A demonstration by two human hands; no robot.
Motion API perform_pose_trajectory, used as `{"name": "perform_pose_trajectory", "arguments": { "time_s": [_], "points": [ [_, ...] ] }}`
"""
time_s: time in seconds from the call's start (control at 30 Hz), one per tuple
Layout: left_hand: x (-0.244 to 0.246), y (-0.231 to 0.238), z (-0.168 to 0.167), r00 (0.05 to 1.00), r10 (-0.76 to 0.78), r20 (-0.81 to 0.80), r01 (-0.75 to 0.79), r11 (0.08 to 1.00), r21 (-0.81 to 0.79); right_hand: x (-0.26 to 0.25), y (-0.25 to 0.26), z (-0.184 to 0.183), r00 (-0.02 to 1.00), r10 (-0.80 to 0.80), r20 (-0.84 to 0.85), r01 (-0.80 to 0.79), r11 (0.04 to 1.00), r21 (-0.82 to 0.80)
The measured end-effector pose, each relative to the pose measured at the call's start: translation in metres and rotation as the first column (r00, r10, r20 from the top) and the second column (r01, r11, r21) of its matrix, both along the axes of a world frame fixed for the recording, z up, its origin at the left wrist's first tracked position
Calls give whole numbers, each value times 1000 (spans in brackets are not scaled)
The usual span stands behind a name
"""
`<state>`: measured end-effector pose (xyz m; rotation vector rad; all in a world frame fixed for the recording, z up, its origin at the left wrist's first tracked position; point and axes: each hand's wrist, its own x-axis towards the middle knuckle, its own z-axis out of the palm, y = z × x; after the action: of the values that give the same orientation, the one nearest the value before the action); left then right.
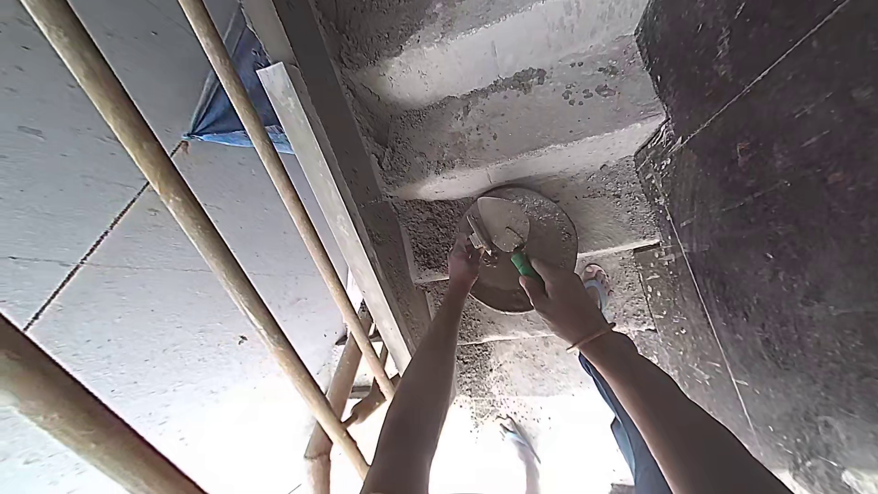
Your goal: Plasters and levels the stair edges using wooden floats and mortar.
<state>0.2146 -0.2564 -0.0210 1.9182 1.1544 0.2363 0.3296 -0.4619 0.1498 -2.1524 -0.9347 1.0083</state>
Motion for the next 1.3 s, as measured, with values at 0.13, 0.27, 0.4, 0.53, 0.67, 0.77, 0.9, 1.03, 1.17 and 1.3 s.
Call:
{"name": "perform_pose_trajectory", "arguments": {
  "time_s": [0.13, 0.27, 0.4, 0.53, 0.67, 0.77, 0.9, 1.03, 1.17, 1.3],
  "points": [
    [2, -9, 6, 997, 44, 66, -41, 998, -52, -6, 9, -28, 998, 48, -47, -52, 995, -89],
    [-8, -26, 28, 971, 104, 214, -97, 994, -46, 4, 22, -82, 998, 64, -10, -64, 962, -264],
    [-31, -54, 43, 873, 328, 360, -257, 939, -230, 25, 17, -145, 983, -148, -104, 113, 952, -285],
    [-59, -103, 34, 448, 705, 550, -272, 693, -667, 42, 11, -175, 986, -167, 6, 158, 923, -351],
    [-87, -150, 29, 62, 919, 390, -63, 394, -917, 29, -3, -166, 954, -31, 300, 155, 903, -400],
    [-96, -166, 32, -62, 969, 238, 55, 242, -969, -8, -10, -149, 982, -153, 114, 170, 973, -155],
    [-106, -179, 20, -15, 987, 162, 50, 162, -985, -103, -17, -155, 713, -147, -686, 376, 906, 196],
    [-129, -191, -4, 131, 960, 247, -16, 251, -968, -166, 2, -161, 714, -228, -662, 524, 801, 289],
    [-206, -203, -22, 739, 636, 222, -284, 593, -753, -190, 22, -184, 696, -357, -623, 569, 803, 177],
    [-291, -179, -20, 940, 333, -69, -335, 942, -29, -205, 54, -218, 852, -299, -430, 375, 921, 103]
  ]
}}
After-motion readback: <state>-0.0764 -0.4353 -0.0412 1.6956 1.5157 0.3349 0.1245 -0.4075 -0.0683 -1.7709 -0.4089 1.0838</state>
